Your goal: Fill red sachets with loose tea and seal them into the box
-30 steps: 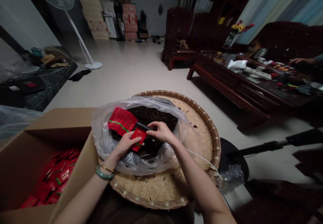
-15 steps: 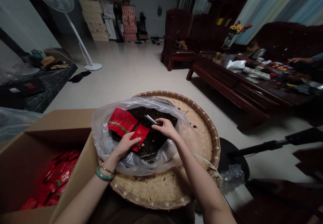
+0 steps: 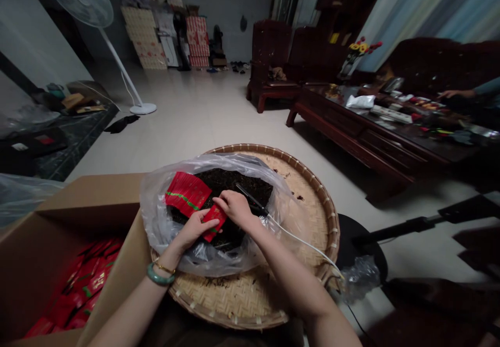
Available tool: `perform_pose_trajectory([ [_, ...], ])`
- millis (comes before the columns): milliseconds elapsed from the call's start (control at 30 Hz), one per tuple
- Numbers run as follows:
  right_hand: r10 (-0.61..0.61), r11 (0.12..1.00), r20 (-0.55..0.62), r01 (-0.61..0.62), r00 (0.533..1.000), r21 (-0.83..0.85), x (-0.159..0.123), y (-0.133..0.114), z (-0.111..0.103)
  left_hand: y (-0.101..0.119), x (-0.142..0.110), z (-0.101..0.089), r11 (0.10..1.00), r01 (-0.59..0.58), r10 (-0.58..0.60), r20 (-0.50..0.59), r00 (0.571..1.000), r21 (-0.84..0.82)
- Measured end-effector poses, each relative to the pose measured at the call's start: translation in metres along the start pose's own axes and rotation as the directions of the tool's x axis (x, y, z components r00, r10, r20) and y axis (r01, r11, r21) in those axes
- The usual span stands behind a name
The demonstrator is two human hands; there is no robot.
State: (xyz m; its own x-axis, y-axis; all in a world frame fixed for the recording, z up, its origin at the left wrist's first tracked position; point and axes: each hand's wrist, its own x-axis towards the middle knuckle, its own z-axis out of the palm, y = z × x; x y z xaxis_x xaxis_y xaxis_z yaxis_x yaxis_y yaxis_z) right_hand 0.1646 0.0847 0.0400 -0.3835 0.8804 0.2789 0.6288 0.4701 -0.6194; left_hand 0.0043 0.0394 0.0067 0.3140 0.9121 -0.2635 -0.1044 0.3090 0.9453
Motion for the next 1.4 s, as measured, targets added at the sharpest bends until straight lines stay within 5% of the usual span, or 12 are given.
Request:
perform_pose_trajectory([
  [167, 0.020, 0.991, -0.034, -0.015, 0.999, 0.133, 0.003, 0.001, 0.009, 0.001, -0.001, 0.000, 1.000, -0.016, 0.016, 0.004, 1.000, 0.012],
  [367, 0.172, 0.879, 0.051, -0.176, 0.984, 0.444, -0.006, 0.010, -0.010, 0.000, -0.001, -0.001, 0.999, -0.047, 0.046, -0.021, 0.999, -0.011],
  [600, -0.111, 0.970, -0.076, 0.124, 0.991, 0.210, -0.031, -0.001, -0.020, -0.003, 0.003, -0.004, 0.981, -0.189, 0.192, -0.121, 0.974, 0.035],
  [700, -0.197, 0.969, -0.057, 0.203, 0.979, 0.138, -0.034, -0.008, -0.022, 0.002, 0.002, -0.004, 0.931, -0.357, 0.364, -0.144, 0.920, 0.070],
  [800, -0.202, 0.972, 0.002, 0.200, 0.979, 0.120, -0.034, -0.011, -0.023, 0.009, 0.002, -0.004, 0.835, -0.518, 0.546, -0.162, 0.822, 0.184],
  [900, -0.136, 0.976, -0.023, 0.138, 0.990, 0.166, -0.037, -0.014, -0.025, 0.012, 0.003, -0.003, 0.780, -0.548, 0.614, -0.197, 0.764, 0.303],
  [1067, 0.038, 0.953, -0.093, -0.008, 0.995, 0.303, -0.044, -0.020, -0.031, 0.010, 0.004, 0.002, 0.829, -0.501, 0.554, -0.231, 0.800, 0.249],
  [1200, 0.189, 0.893, 0.027, -0.184, 0.982, 0.411, -0.046, -0.018, -0.027, 0.010, 0.004, 0.008, 0.875, -0.428, 0.476, -0.241, 0.846, 0.226],
  [1400, 0.177, 0.906, 0.157, -0.223, 0.972, 0.360, -0.053, 0.004, -0.018, 0.006, 0.002, 0.014, 0.903, -0.384, 0.427, -0.291, 0.856, 0.193],
])
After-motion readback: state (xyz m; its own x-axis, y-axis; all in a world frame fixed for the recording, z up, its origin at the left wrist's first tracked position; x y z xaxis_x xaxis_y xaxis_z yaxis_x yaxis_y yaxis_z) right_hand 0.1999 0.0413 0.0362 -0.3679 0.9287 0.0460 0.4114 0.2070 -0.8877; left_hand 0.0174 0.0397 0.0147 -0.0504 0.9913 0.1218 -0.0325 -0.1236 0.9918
